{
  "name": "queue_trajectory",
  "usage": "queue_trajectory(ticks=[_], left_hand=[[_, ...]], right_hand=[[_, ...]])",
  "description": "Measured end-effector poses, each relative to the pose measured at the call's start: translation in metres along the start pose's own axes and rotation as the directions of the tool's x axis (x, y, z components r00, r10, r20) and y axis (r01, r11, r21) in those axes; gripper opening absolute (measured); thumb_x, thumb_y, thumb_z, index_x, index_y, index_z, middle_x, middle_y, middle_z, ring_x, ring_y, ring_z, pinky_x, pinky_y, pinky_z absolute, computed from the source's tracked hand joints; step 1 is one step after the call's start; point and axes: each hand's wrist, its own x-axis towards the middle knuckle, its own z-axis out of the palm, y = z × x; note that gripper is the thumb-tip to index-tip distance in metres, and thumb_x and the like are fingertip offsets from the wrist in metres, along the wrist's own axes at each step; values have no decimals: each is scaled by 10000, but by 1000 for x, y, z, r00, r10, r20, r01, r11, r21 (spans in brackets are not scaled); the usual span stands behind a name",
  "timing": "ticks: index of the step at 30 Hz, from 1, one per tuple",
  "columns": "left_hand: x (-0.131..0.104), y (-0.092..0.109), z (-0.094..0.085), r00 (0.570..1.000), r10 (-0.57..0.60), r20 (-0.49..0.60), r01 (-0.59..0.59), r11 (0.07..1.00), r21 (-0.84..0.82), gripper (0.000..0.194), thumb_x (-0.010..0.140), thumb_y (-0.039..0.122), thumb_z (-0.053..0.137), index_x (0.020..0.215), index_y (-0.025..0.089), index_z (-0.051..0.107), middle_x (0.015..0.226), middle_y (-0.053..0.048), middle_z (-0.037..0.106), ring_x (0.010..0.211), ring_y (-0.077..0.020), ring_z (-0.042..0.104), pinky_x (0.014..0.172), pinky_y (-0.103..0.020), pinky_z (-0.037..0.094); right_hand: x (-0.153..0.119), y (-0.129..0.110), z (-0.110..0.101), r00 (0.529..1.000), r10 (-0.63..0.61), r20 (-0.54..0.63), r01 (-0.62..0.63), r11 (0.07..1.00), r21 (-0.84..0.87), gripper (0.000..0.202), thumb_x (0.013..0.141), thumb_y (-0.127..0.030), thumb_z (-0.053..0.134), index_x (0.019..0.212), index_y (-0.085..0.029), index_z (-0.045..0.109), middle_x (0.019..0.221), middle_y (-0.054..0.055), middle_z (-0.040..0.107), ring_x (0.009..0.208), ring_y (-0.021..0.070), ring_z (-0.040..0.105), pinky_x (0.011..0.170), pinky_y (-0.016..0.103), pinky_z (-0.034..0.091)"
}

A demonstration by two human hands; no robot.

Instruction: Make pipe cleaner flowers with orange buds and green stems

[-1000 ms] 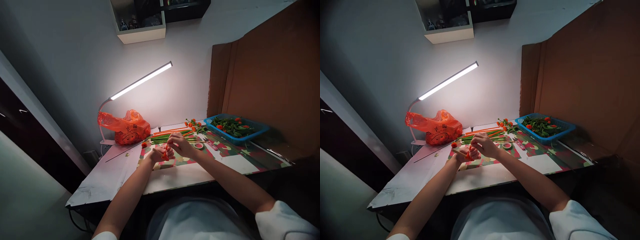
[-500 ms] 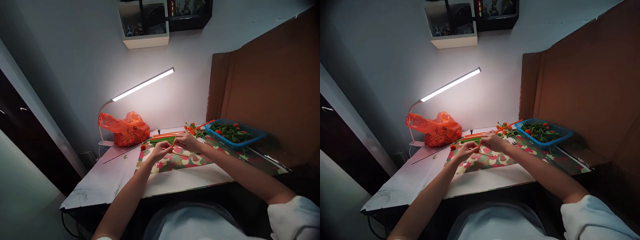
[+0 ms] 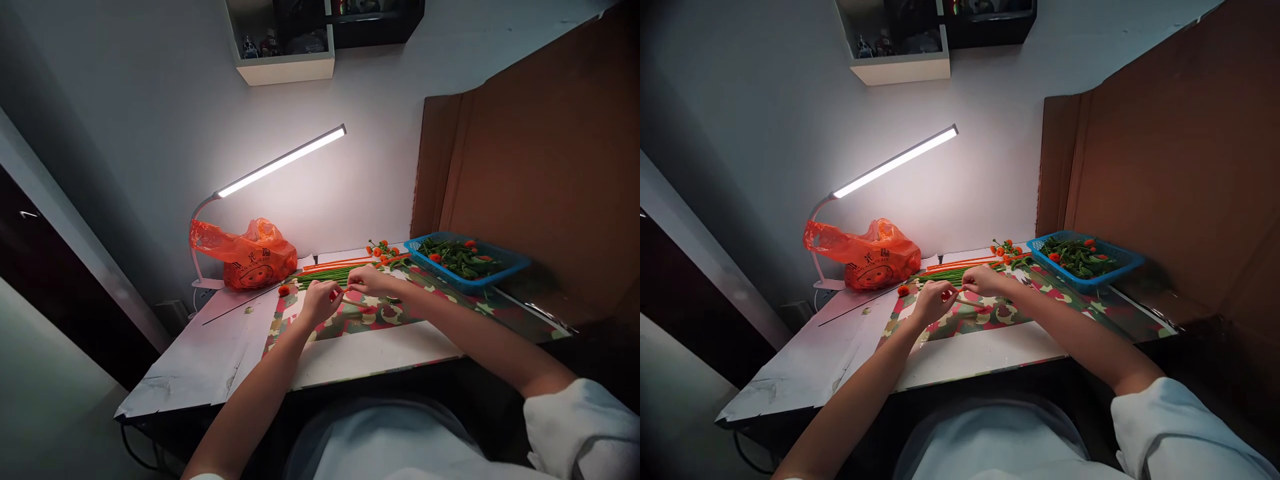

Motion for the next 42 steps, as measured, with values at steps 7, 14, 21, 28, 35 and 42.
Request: queue_trajectory(ticks=[7, 14, 21, 28, 35, 42], left_hand=[[2, -15, -3, 864, -146, 482, 458, 626, -631, 332, 661, 448, 712, 757, 136, 651, 683, -32, 635, 579, -112, 543, 539, -233, 391], [1, -16, 2, 832, -113, 543, 541, 378, -751, 288, 620, 380, 772, 732, 140, 659, 750, -39, 666, 639, -96, 574, 623, -220, 421], [-1, -15, 1, 764, -136, 630, 641, 269, -719, 259, 598, 323, 776, 706, 154, 614, 781, -36, 669, 662, -105, 592, 607, -209, 425], [-3, -8, -5, 715, -90, 693, 695, 188, -693, 254, 574, 267, 775, 672, 167, 563, 751, -13, 638, 694, -106, 581, 639, -213, 439], [-1, -2, -9, 690, -237, 684, 723, 267, -638, 263, 650, 326, 754, 825, 182, 621, 882, -13, 670, 734, -97, 599, 618, -182, 426], [-1, -5, -6, 687, -241, 685, 723, 137, -677, 273, 623, 267, 775, 823, 176, 613, 846, -14, 641, 794, -128, 586, 659, -212, 433]], right_hand=[[-7, 3, 5, 973, -226, -54, 215, 964, -158, 200, 885, -184, 478, 734, -177, 609, 755, 30, 635, 756, 158, 537, 750, 309, 248], [-15, -4, -1, 948, -300, -106, 272, 937, -218, 273, 945, -222, 407, 737, -180, 579, 735, 19, 605, 702, 141, 489, 742, 309, 238], [-17, -6, 1, 930, -340, -140, 299, 921, -250, 316, 972, -258, 350, 753, -187, 567, 753, 32, 611, 747, 166, 486, 772, 328, 250], [-21, -10, -2, 909, -401, -116, 341, 873, -349, 338, 984, -272, 300, 843, -217, 603, 814, 37, 634, 791, 181, 483, 857, 362, 242], [-22, 0, 6, 890, -414, -194, 304, 853, -424, 354, 993, -290, 311, 803, -194, 593, 785, 31, 628, 748, 167, 480, 823, 345, 250], [-21, -5, 13, 863, -419, -283, 263, 850, -456, 346, 994, -281, 302, 807, -195, 580, 799, 25, 630, 756, 163, 472, 802, 343, 247]])
